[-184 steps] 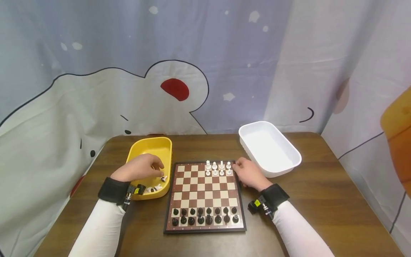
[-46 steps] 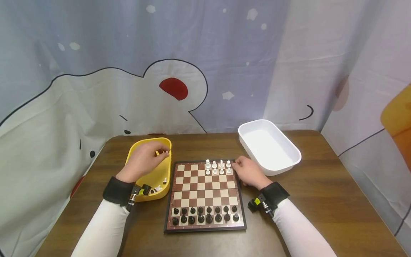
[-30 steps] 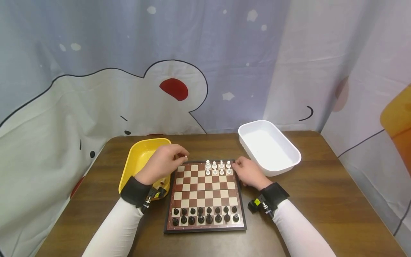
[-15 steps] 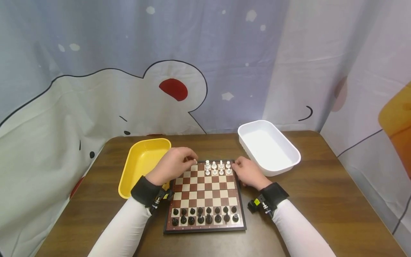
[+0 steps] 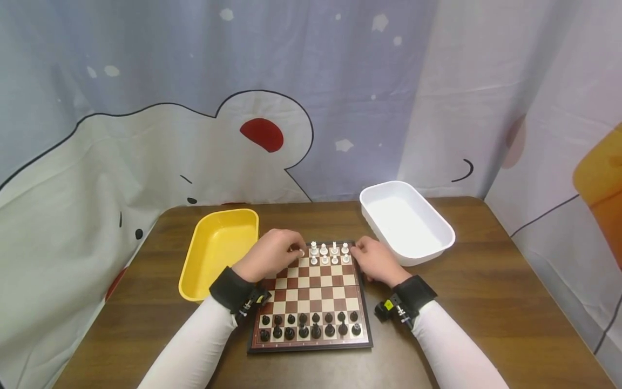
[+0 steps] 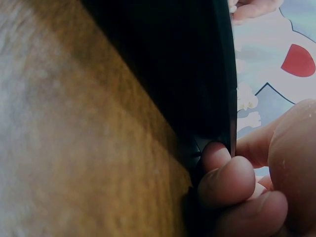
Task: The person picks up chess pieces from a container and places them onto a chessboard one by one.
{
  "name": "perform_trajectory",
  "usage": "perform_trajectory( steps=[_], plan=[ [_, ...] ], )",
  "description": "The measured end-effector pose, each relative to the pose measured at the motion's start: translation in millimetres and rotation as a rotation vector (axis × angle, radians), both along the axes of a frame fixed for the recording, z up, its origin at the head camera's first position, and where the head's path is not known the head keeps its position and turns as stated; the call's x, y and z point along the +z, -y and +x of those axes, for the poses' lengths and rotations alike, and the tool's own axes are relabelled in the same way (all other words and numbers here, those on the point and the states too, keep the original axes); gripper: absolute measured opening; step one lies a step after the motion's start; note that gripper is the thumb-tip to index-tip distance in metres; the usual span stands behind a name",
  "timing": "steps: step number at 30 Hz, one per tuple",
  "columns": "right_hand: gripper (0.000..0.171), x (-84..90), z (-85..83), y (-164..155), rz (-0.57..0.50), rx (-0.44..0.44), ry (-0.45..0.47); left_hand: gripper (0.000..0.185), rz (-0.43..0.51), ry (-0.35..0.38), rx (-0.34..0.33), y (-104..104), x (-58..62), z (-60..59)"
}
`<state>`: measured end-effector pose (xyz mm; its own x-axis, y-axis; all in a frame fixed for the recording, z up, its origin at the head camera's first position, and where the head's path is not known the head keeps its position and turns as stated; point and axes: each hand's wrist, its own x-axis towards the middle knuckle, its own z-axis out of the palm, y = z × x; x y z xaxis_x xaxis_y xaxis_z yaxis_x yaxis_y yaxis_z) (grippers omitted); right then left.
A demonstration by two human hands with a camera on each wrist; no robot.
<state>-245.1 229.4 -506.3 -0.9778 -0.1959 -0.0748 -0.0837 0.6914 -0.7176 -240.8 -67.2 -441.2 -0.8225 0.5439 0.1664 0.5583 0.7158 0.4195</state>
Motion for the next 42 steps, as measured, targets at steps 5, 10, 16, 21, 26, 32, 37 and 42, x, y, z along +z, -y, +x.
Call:
perform_trajectory(
  steps=[5, 10, 16, 21, 26, 32, 37, 42],
  plan=[
    [0.030, 0.7, -0.2, -0.1, 0.000, 0.002, -0.005, 0.010, -0.014, 0.010, -0.009, -2.7, -3.7, -0.4],
    [0.031, 1.0, 0.5, 0.0, -0.002, 0.002, -0.004, 0.011, -0.037, 0.015, -0.013, -5.0, -6.4, -0.4],
    [0.031, 0.3, 0.6, -0.4, 0.001, -0.002, -0.004, 0.013, -0.055, 0.012, -0.021, -6.6, -10.1, -0.7],
    [0.031, -0.5, 0.3, -0.5, 0.000, 0.000, -0.009, 0.012, -0.070, 0.007, -0.020, -6.9, -13.0, -1.0],
    [0.030, 0.0, 0.3, -0.2, 0.000, 0.004, -0.015, 0.010, -0.077, -0.001, -0.019, -7.4, -15.4, -1.7],
    [0.030, 1.2, 0.2, 0.4, 0.001, 0.000, -0.011, 0.011, -0.086, 0.002, -0.006, -7.3, -15.8, -1.9],
    [0.030, 0.8, 0.4, 0.4, 0.003, -0.001, -0.008, 0.015, -0.085, 0.002, -0.005, -4.6, -10.9, -0.9],
    [0.030, 0.0, 0.6, 0.3, 0.005, -0.003, -0.009, 0.011, -0.052, -0.025, -0.015, 2.8, -1.7, 1.0]
  ],
)
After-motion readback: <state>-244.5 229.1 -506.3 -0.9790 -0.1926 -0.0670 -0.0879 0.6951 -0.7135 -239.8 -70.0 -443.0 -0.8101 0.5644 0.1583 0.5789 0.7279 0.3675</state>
